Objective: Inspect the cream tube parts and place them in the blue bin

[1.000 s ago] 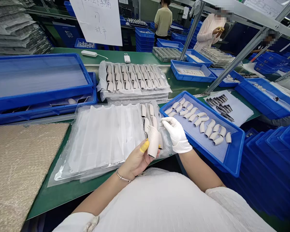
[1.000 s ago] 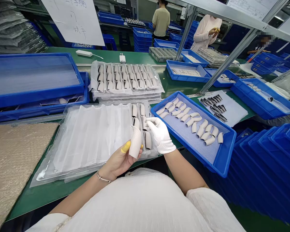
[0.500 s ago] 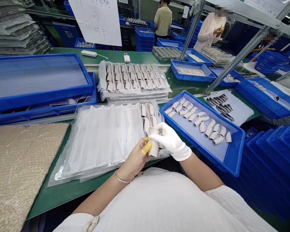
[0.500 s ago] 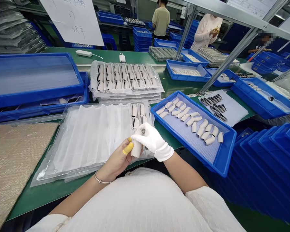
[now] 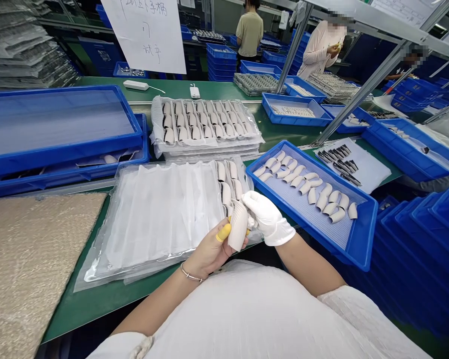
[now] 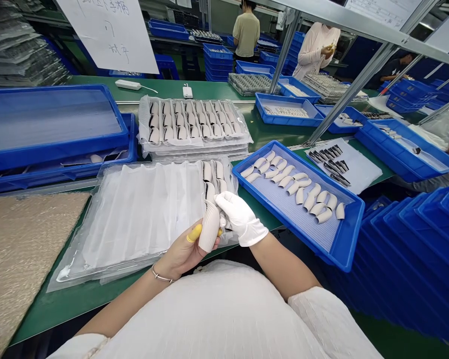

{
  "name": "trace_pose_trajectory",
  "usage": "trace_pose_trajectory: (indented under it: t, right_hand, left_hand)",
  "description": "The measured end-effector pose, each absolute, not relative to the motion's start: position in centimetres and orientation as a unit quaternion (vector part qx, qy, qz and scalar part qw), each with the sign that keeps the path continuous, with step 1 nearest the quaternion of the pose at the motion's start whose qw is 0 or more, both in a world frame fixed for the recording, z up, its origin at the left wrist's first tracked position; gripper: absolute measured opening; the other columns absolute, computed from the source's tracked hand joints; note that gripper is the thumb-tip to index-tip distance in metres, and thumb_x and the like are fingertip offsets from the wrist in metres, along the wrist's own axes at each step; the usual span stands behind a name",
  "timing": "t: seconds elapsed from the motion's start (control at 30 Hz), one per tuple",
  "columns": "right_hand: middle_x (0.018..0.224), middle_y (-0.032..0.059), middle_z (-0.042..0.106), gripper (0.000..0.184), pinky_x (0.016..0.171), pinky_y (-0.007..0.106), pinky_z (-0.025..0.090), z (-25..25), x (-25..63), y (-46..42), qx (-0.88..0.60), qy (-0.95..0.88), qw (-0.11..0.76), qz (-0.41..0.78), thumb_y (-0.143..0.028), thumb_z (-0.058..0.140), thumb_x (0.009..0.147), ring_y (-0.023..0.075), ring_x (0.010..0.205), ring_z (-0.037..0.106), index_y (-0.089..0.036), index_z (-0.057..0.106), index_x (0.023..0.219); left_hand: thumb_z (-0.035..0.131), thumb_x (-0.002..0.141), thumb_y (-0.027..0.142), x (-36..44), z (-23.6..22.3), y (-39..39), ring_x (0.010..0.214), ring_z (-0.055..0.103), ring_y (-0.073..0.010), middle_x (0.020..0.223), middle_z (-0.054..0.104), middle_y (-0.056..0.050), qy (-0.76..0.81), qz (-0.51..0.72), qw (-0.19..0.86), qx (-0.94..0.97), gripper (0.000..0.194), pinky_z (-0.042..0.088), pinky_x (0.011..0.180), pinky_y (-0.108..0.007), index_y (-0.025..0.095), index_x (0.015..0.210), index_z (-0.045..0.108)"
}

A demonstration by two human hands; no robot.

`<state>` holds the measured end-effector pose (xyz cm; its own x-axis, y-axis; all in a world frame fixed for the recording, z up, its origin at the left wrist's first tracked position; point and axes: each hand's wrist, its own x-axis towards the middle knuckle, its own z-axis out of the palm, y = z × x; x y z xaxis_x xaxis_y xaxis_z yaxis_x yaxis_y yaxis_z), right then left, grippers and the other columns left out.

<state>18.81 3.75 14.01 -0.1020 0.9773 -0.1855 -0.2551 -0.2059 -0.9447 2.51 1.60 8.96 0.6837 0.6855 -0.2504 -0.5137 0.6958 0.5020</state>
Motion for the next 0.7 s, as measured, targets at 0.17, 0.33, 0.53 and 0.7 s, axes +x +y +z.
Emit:
trace_pose_trajectory:
  t: [0.17,0.33,0.53,0.7]
  right_hand:
    - [0.052,-0.0066,0.049,0.035,0.042,0.022,0.037,14.7,19.3,3.6,-0.540,-0.490,0.419,0.541,-0.055,0.064,0.087,0.0102,0.043,0.044,-0.021,0.055,0.081]
    - [0.077,0.0032,0.066,0.036,0.061,0.028,0.050,14.6,20.0,3.3,-0.566,-0.607,0.347,0.436,-0.053,0.066,0.086,0.0182,0.068,0.061,-0.018,0.061,0.087]
    - [0.075,0.0046,0.066,0.038,0.055,0.030,0.049,13.0,21.0,3.7,-0.587,-0.639,0.295,0.399,-0.058,0.062,0.088,0.0192,0.061,0.060,-0.020,0.062,0.091]
    - [0.065,0.0041,0.064,0.040,0.052,0.033,0.050,12.2,21.1,4.2,-0.576,-0.664,0.286,0.382,-0.062,0.065,0.083,0.0201,0.054,0.056,-0.022,0.067,0.082]
  left_hand:
    - [0.083,0.073,0.051,2.6,9.5,1.5,0.077,0.066,-0.0159,0.096,0.068,-0.006,0.250,0.354,0.865,0.253,0.054,0.053,0.073,-0.030,0.018,0.108,0.058]
    - [0.082,0.070,0.057,2.9,9.8,1.1,0.070,0.059,-0.0130,0.079,0.059,0.002,0.312,0.370,0.817,0.313,0.059,0.046,0.069,-0.028,0.019,0.103,0.052]
    - [0.084,0.068,0.052,2.9,8.4,1.6,0.060,0.049,-0.0090,0.072,0.054,0.006,0.344,0.366,0.773,0.387,0.058,0.039,0.064,-0.026,0.020,0.102,0.050]
    - [0.085,0.069,0.042,2.6,7.5,1.8,0.066,0.055,-0.0119,0.081,0.059,0.002,0.374,0.357,0.728,0.451,0.054,0.044,0.069,-0.030,0.021,0.105,0.050]
